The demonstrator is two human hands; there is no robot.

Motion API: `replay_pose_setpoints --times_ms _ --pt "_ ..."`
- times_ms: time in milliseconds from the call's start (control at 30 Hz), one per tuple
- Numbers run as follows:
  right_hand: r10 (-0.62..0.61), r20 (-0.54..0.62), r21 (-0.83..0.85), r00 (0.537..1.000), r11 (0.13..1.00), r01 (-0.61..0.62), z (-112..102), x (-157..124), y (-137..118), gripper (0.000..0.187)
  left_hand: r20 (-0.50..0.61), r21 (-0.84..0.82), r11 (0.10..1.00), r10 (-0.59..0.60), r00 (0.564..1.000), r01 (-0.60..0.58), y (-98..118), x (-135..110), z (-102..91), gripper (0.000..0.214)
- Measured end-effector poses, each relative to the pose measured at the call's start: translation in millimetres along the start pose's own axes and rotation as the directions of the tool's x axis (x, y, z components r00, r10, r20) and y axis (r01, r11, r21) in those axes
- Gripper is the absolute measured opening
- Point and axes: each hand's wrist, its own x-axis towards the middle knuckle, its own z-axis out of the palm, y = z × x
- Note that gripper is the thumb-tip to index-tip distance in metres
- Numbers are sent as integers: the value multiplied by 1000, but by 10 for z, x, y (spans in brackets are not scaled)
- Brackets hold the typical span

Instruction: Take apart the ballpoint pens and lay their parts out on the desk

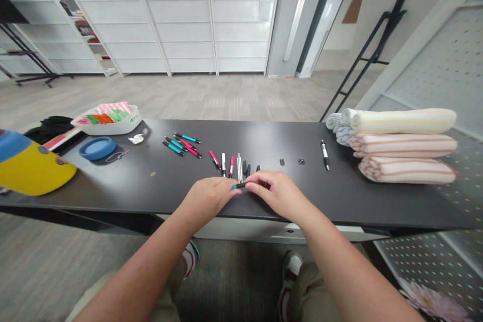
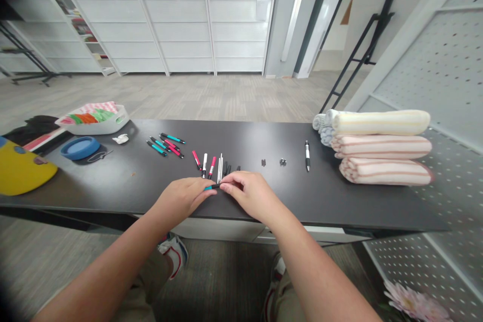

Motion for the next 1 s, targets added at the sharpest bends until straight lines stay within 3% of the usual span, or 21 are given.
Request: replay_pose_setpoints --times_ms 200,333,533,767,867,1000 --pt "-2 -10 1 1000 1000 2 14 -4 12 15 33 48 999 19 999 -20 -6 16 19 40" --pt "-27 -4 -63 1000 998 27 38 -2 -10 17 -4 74 997 11 1000 -11 15 17 -20 39" --pt "-77 64 -89 995 993 83 84 15 -58 41 -70 116 991 78 994 -69 50 -18 -74 31" --pt "-2 48 -46 999 999 4 67 34 -4 37 -108 124 992 50 993 -36 58 -15 -79 31" --pt "-18 39 -43 999 999 19 57 31 7 35 -83 103 995 27 996 -19 40 11 -59 37" --pt "-61 26 -49 998 997 63 72 20 5 23 37 -30 999 -11 999 12 -32 42 -51 45"
